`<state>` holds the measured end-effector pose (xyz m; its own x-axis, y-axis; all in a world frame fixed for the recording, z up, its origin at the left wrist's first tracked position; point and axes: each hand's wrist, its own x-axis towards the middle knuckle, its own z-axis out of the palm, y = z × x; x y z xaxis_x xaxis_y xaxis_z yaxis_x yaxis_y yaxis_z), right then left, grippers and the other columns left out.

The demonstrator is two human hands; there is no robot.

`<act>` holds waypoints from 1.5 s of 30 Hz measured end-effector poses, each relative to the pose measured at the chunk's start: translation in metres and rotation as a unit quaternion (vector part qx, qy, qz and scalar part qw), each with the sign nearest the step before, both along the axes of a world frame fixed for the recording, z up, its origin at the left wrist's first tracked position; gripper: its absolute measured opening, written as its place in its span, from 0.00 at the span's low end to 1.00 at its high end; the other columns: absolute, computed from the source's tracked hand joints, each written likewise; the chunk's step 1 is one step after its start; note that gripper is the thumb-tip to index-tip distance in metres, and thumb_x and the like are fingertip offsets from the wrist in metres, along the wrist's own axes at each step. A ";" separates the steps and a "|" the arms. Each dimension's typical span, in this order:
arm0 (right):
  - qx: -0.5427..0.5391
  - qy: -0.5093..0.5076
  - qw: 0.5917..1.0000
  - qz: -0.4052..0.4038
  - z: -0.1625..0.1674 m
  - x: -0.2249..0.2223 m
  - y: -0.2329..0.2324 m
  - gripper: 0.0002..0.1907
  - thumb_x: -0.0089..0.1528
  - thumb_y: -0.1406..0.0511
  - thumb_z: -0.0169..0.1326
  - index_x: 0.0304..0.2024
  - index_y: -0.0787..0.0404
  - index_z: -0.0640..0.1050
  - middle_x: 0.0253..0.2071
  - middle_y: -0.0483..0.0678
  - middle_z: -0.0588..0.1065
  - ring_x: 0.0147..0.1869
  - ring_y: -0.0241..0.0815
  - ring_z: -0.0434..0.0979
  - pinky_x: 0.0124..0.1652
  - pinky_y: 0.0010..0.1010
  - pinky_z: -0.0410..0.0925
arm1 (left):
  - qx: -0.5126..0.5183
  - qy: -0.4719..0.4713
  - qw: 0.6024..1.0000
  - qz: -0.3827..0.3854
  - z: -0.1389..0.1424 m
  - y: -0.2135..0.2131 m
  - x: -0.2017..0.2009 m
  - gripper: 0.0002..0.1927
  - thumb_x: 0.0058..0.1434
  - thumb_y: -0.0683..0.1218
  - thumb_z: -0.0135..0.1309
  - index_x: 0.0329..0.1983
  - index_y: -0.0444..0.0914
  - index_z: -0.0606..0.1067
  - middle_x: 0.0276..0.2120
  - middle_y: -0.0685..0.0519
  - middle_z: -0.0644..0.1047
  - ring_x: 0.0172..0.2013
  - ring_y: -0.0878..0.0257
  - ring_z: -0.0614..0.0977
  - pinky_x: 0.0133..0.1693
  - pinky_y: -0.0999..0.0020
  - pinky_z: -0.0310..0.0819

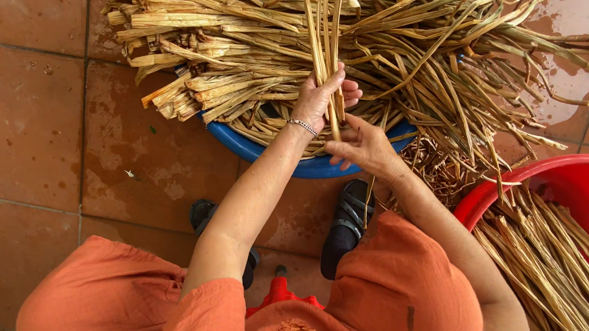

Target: The person sits on the floor and sorts dried palm leaf strips from a blue basin, pulling individual strips out, stripping off dry debris and discarding it on the floor, and placing the cleaned strips into a red bucket. They occasionally pick up scissors from the floor between handling strips.

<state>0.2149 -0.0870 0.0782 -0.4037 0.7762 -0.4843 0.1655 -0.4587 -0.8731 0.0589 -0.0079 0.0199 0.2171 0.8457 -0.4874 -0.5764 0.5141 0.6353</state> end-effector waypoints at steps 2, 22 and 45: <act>0.016 -0.009 1.000 -0.012 0.001 -0.002 -0.004 0.35 0.61 0.67 0.61 0.68 0.67 0.63 0.43 0.54 0.81 0.31 0.39 0.82 0.26 0.26 0.75 | -0.021 0.002 1.000 0.002 -0.005 -0.002 0.001 0.17 0.63 0.51 0.60 0.49 0.37 0.73 0.33 0.44 0.82 0.33 0.52 0.87 0.36 0.56 0.87; 0.280 -0.476 0.791 0.261 -0.037 -0.005 0.041 0.59 0.52 0.38 0.63 0.77 0.43 0.49 0.80 0.53 0.34 0.81 0.70 0.27 0.60 0.84 0.45 | 0.227 0.689 0.611 -0.316 -0.039 -0.006 -0.050 0.24 0.72 0.63 0.47 0.54 0.39 0.66 0.28 0.45 0.80 0.25 0.52 0.81 0.25 0.57 0.77; 0.211 -0.372 0.903 -0.048 -0.057 -0.021 0.047 0.23 0.69 0.49 0.52 0.54 0.58 0.81 0.51 0.57 0.82 0.59 0.56 0.79 0.58 0.45 0.71 | 0.219 0.688 0.593 -0.357 -0.008 0.000 -0.053 0.06 0.64 0.43 0.51 0.42 0.35 0.73 0.34 0.38 0.80 0.38 0.42 0.83 0.38 0.46 0.78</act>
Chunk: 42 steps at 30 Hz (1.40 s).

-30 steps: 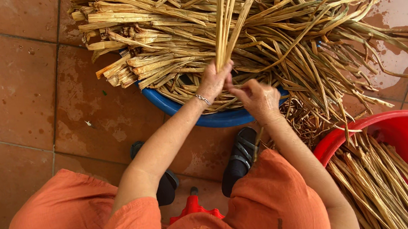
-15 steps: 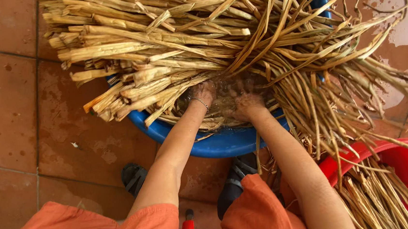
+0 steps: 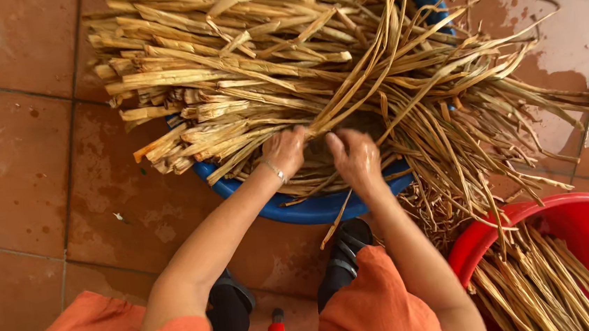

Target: The person sits on the floor and sorts dried palm leaf strips from a blue basin, pulling individual strips out, stripping off dry debris and discarding it on the floor, and placing the cleaned strips into a red bucket. They occasionally pick up scissors from the floor between handling strips.

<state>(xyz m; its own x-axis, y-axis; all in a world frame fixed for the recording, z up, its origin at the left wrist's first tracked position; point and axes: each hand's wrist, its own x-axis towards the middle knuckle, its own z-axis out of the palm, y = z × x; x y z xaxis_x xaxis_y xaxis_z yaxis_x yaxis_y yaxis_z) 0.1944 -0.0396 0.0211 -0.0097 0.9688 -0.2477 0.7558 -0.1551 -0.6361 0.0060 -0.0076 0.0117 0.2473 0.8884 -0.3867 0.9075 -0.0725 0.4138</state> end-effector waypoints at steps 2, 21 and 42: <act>-0.062 0.203 0.977 -0.032 0.002 -0.019 -0.012 0.27 0.70 0.48 0.48 0.56 0.63 0.78 0.51 0.56 0.80 0.57 0.53 0.78 0.56 0.45 0.69 | 0.107 -0.054 0.992 -0.031 0.035 -0.016 -0.012 0.11 0.65 0.46 0.53 0.38 0.32 0.73 0.28 0.38 0.79 0.32 0.41 0.83 0.32 0.47 0.78; -0.148 0.474 0.793 -0.353 0.103 -0.030 0.090 0.13 0.71 0.59 0.41 0.40 0.60 0.71 0.34 0.51 0.83 0.42 0.49 0.87 0.46 0.46 0.78 | 0.214 0.121 0.941 -0.232 0.193 -0.070 -0.143 0.19 0.74 0.56 0.43 0.29 0.42 0.69 0.09 0.56 0.68 0.10 0.65 0.72 0.12 0.67 0.69; 0.177 0.584 0.736 -0.294 0.170 0.175 -0.018 0.13 0.67 0.59 0.58 0.46 0.62 0.78 0.35 0.49 0.79 0.27 0.36 0.74 0.26 0.29 0.73 | 0.115 0.303 0.946 -0.007 0.156 -0.019 -0.209 0.12 0.70 0.49 0.52 0.56 0.50 0.77 0.57 0.51 0.76 0.64 0.55 0.68 0.67 0.29 0.44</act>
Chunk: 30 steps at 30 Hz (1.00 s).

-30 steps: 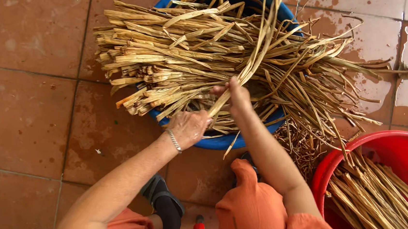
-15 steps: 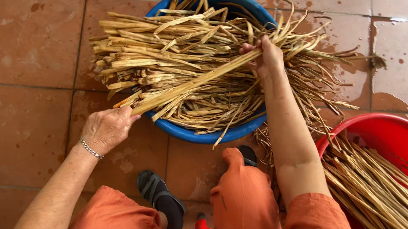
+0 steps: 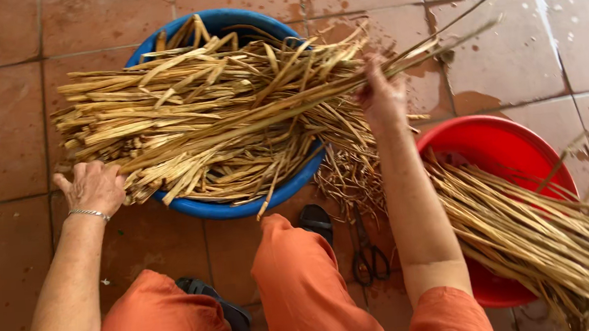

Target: The person sits on the floor and sorts dried palm leaf strips from a blue basin, pulling individual strips out, stripping off dry debris and discarding it on the floor, and placing the cleaned strips into a red bucket. They occasionally pick up scissors from the floor between handling strips.

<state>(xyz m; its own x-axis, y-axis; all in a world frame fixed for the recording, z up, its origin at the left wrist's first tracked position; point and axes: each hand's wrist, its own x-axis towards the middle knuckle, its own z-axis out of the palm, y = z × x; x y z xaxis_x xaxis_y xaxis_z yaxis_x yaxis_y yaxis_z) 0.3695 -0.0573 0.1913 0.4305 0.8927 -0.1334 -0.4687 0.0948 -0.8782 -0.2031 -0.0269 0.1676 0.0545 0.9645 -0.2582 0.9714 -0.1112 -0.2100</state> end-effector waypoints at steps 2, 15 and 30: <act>-0.040 -0.056 0.998 -0.011 -0.005 -0.014 -0.030 0.14 0.66 0.58 0.60 0.45 0.63 0.77 0.36 0.49 0.79 0.27 0.35 0.75 0.28 0.30 0.75 | -0.044 0.037 0.997 -0.046 0.010 0.010 0.039 0.36 0.55 0.46 0.62 0.68 0.53 0.67 0.58 0.49 0.71 0.64 0.54 0.66 0.66 0.27 0.38; -0.014 0.017 1.000 -0.009 -0.027 -0.086 -0.132 0.16 0.69 0.59 0.56 0.53 0.63 0.75 0.42 0.49 0.78 0.40 0.33 0.79 0.37 0.26 0.76 | -0.193 -0.652 0.689 -0.250 0.018 -0.084 0.353 0.42 0.55 0.41 0.53 0.75 0.40 0.54 0.57 0.45 0.74 0.58 0.52 0.76 0.59 0.58 0.70; -0.449 -0.488 0.728 0.174 -0.222 -0.055 -0.350 0.24 0.56 0.54 0.66 0.50 0.56 0.77 0.49 0.56 0.76 0.56 0.59 0.76 0.54 0.49 0.70 | -0.147 -0.667 0.729 -0.054 -0.014 -0.071 0.350 0.17 0.67 0.54 0.58 0.49 0.37 0.81 0.28 0.61 0.75 0.29 0.72 0.73 0.31 0.75 0.69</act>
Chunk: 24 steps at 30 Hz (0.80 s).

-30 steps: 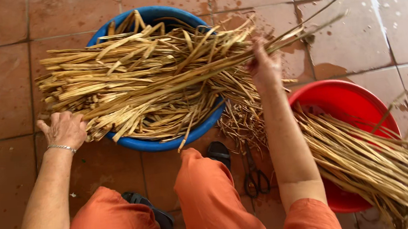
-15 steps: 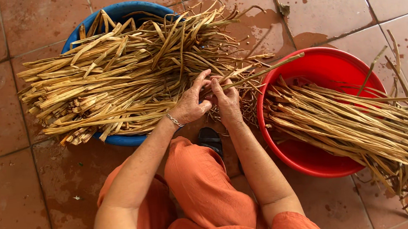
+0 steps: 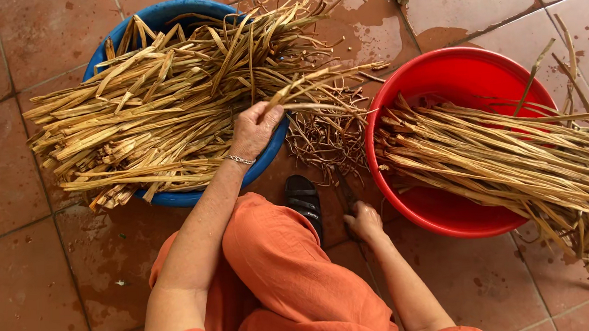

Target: The person sits on the floor and sorts dried palm leaf strips from a blue basin, pulling individual strips out, stripping off dry debris and discarding it on the floor, and placing the cleaned strips into a red bucket. They occasionally pick up scissors from the floor between handling strips.

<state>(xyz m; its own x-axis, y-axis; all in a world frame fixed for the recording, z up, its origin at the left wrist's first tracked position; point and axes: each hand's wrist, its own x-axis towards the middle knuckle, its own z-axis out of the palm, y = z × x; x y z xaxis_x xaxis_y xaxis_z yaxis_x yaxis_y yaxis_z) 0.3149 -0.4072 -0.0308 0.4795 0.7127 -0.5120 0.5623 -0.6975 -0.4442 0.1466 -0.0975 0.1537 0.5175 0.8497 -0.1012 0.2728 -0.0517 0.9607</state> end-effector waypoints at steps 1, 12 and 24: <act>-0.018 -0.019 1.000 -0.013 -0.007 -0.003 -0.013 0.27 0.54 0.56 0.67 0.52 0.56 0.75 0.53 0.56 0.73 0.58 0.60 0.73 0.54 0.50 0.70 | -0.011 -0.015 1.000 0.008 0.001 0.001 -0.002 0.17 0.68 0.54 0.59 0.48 0.37 0.82 0.27 0.61 0.73 0.28 0.72 0.70 0.30 0.75 0.67; -0.109 -0.061 0.990 0.057 -0.003 0.004 -0.009 0.33 0.55 0.59 0.67 0.56 0.57 0.65 0.55 0.59 0.73 0.61 0.61 0.74 0.57 0.50 0.70 | -0.121 -0.164 0.978 0.044 0.032 0.026 -0.033 0.07 0.67 0.45 0.60 0.43 0.37 0.80 0.25 0.62 0.74 0.25 0.76 0.69 0.28 0.80 0.62; 0.121 0.333 0.903 -0.245 0.033 0.007 -0.009 0.43 0.56 0.50 0.65 0.69 0.61 0.69 0.31 0.45 0.74 0.28 0.35 0.70 0.26 0.28 0.63 | -0.103 -0.222 0.968 0.052 0.066 0.028 -0.067 0.08 0.68 0.44 0.59 0.45 0.35 0.82 0.23 0.64 0.71 0.22 0.76 0.65 0.25 0.80 0.59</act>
<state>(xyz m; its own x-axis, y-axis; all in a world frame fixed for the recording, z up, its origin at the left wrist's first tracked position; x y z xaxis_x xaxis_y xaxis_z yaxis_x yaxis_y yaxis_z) 0.3216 -0.4166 0.0017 0.4108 0.6282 -0.6608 -0.2338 -0.6280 -0.7423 0.0800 -0.0694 0.2199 0.4618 0.8849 -0.0603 -0.1761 0.1581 0.9716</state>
